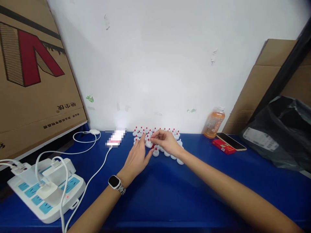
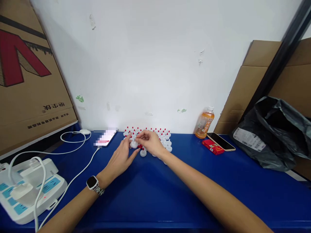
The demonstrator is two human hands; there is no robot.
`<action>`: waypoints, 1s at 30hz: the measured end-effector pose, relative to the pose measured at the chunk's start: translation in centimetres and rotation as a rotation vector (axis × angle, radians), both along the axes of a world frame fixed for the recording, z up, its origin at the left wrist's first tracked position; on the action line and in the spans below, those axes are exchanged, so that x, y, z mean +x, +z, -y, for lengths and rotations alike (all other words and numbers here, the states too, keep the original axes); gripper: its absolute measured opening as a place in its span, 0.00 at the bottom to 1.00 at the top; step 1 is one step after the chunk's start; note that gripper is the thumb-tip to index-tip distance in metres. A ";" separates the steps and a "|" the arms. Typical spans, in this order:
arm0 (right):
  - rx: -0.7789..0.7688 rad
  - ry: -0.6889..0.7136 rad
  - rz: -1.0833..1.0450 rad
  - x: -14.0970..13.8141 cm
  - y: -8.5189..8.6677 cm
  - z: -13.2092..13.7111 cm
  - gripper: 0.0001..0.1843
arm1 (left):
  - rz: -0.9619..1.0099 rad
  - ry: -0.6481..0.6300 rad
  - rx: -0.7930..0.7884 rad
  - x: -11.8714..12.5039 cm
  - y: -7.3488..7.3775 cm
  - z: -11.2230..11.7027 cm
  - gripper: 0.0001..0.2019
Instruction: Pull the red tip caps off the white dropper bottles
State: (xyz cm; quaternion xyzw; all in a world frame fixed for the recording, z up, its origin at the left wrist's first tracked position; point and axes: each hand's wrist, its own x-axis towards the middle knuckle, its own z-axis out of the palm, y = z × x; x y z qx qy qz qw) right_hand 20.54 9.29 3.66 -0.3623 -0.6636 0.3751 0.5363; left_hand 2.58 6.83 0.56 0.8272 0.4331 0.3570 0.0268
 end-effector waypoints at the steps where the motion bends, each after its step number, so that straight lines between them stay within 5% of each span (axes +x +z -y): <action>1: 0.052 -0.073 0.062 0.5 0.8 -1.3 0.10 | -0.017 0.041 0.012 0.0 0.3 -0.5 0.29; 5: 0.236 -0.346 0.532 1.8 2.9 -7.7 0.02 | -0.115 0.151 0.082 -0.2 0.7 -2.1 0.16; 7: 0.234 -0.356 0.824 1.8 3.1 -10.7 0.04 | -0.113 0.169 0.107 -0.7 0.5 -2.3 0.13; 12: 0.189 -0.279 1.015 0.2 1.9 -15.0 0.08 | -0.074 0.099 0.098 -2.4 -0.4 -1.9 0.07; 22: 0.098 -0.289 1.095 -1.5 0.8 -16.7 0.07 | -0.035 0.061 0.032 -2.6 -0.5 -2.0 0.06; 30: 0.185 -0.294 1.082 -0.5 0.7 -15.9 0.10 | -0.042 0.061 0.016 -2.3 -0.9 -1.9 0.05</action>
